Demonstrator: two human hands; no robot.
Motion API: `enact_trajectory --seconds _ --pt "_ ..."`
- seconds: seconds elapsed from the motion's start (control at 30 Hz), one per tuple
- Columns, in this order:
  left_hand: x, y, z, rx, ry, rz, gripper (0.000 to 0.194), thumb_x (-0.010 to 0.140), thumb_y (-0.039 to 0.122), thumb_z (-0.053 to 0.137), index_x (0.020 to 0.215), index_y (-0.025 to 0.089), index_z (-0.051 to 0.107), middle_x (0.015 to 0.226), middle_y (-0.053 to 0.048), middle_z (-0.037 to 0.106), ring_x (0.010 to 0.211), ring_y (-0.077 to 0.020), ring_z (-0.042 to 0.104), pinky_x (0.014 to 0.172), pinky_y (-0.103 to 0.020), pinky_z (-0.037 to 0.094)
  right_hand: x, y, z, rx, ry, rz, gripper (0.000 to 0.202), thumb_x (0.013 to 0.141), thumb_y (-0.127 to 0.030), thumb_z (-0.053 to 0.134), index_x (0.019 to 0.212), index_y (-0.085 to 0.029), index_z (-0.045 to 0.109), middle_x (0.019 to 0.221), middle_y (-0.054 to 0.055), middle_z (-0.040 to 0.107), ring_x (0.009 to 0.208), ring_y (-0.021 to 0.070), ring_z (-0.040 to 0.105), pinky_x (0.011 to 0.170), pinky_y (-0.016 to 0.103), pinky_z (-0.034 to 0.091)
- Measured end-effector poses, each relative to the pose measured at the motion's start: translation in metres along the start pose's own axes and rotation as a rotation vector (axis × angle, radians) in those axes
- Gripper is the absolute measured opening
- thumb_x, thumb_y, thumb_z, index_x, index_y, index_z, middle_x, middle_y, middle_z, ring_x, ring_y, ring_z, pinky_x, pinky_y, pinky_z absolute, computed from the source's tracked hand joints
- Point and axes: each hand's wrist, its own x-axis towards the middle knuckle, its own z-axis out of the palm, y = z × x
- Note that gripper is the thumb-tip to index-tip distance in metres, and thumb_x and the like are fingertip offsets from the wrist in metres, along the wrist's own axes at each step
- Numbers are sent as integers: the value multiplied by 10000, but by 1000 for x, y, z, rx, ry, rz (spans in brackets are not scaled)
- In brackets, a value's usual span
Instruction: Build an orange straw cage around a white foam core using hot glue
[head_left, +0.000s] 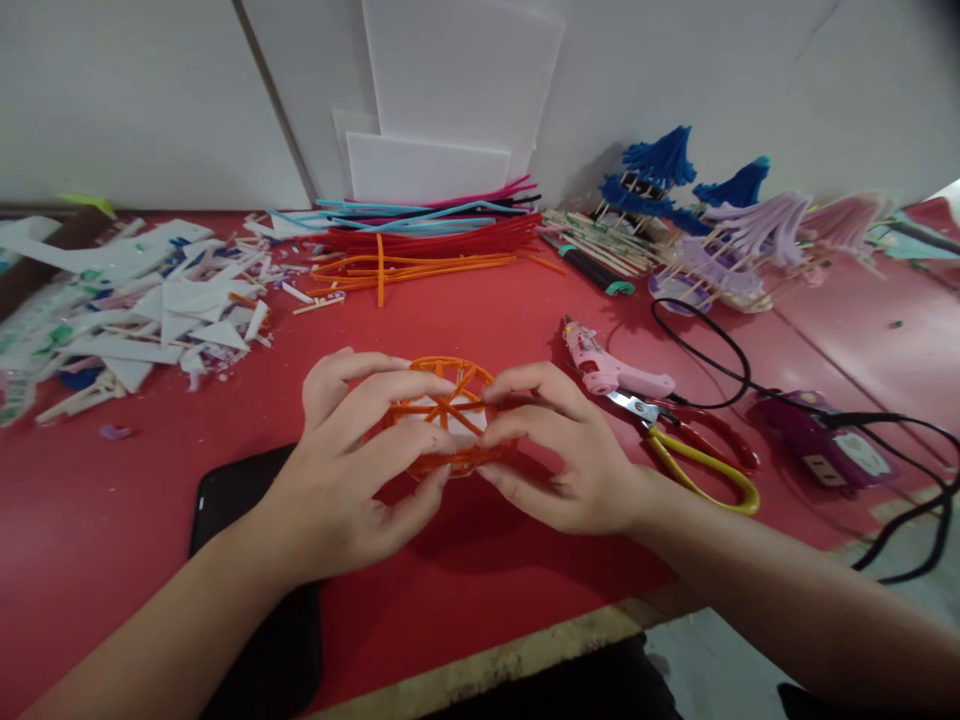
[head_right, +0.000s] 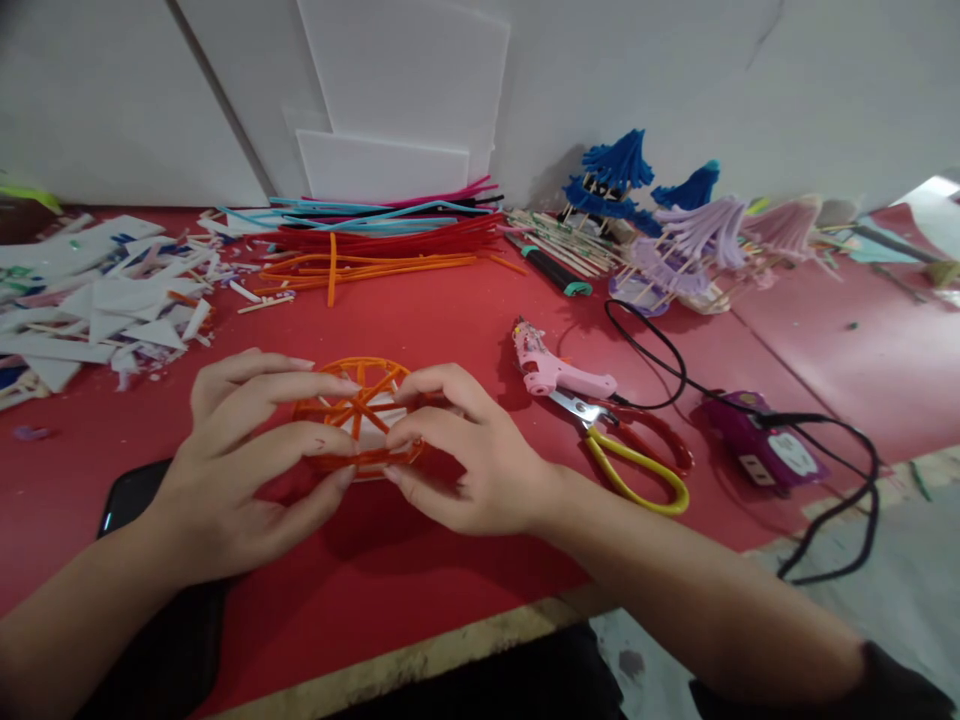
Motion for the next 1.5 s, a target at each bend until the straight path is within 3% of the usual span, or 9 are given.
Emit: enact_trajectory --seconds 0.37,0.7,0.9,1.0,1.1,1.2,1.3,1.4,1.5 --pt "1 6 3 -6 39 -44 63 853 245 618 899 276 649 1120 -38 666 1106 -303 512 995 -581 366 0 -6 5 39 27 15 67 836 -174 622 892 -193 589 1038 89 523 993 181 570 848 347 532" --pt "1 6 6 54 68 -61 63 841 252 631 858 277 686 1222 -52 605 1117 -304 496 1006 -548 376 -1 -4 4 -33 86 -10 86 797 -147 674 859 -185 629 1036 89 570 1026 207 566 895 393 510" --pt "0 7 8 97 124 -82 101 861 315 599 836 294 695 1256 -34 583 1167 -305 484 1023 -545 384 0 -8 8 -108 103 -32 72 808 -179 682 826 -201 616 988 61 589 959 185 578 855 361 507" --pt "-1 7 8 104 128 -75 98 857 320 602 827 298 693 1219 -32 599 1151 -293 499 1020 -541 392 4 -5 -5 -219 77 -25 108 807 -249 679 878 -195 618 1031 87 577 996 218 568 883 392 491" --pt "-3 5 8 89 144 -78 75 853 325 610 825 300 675 1234 -23 586 1148 -290 491 1015 -547 387 6 14 -41 -448 119 110 209 804 -238 620 1006 -188 599 1115 128 544 1104 286 525 965 479 435" --pt "-5 3 9 68 145 -87 53 839 318 628 831 298 676 1260 -20 573 1154 -296 481 1019 -552 376 -6 44 -83 -573 -20 320 334 761 -223 555 1092 -181 555 1113 134 526 1137 316 506 995 515 416" --pt "-5 3 9 53 144 -94 40 836 300 635 846 307 673 1260 -16 572 1147 -297 480 1024 -564 369 -28 72 -108 -659 -213 577 383 729 -280 563 1100 -186 563 1106 141 542 1120 331 534 989 499 431" --pt "-5 4 8 57 123 -99 41 838 300 634 859 317 665 1254 -18 578 1137 -302 484 1021 -572 366 -45 87 -110 -631 -383 661 426 706 -245 545 1123 -163 568 1103 143 602 1062 309 595 925 444 477" --pt "-5 4 8 68 115 -86 55 829 298 649 879 309 668 1270 -25 567 1130 -306 488 1005 -563 374 -47 89 -101 -617 -419 619 399 716 -245 531 1101 -157 585 1055 129 645 971 290 632 855 408 493"
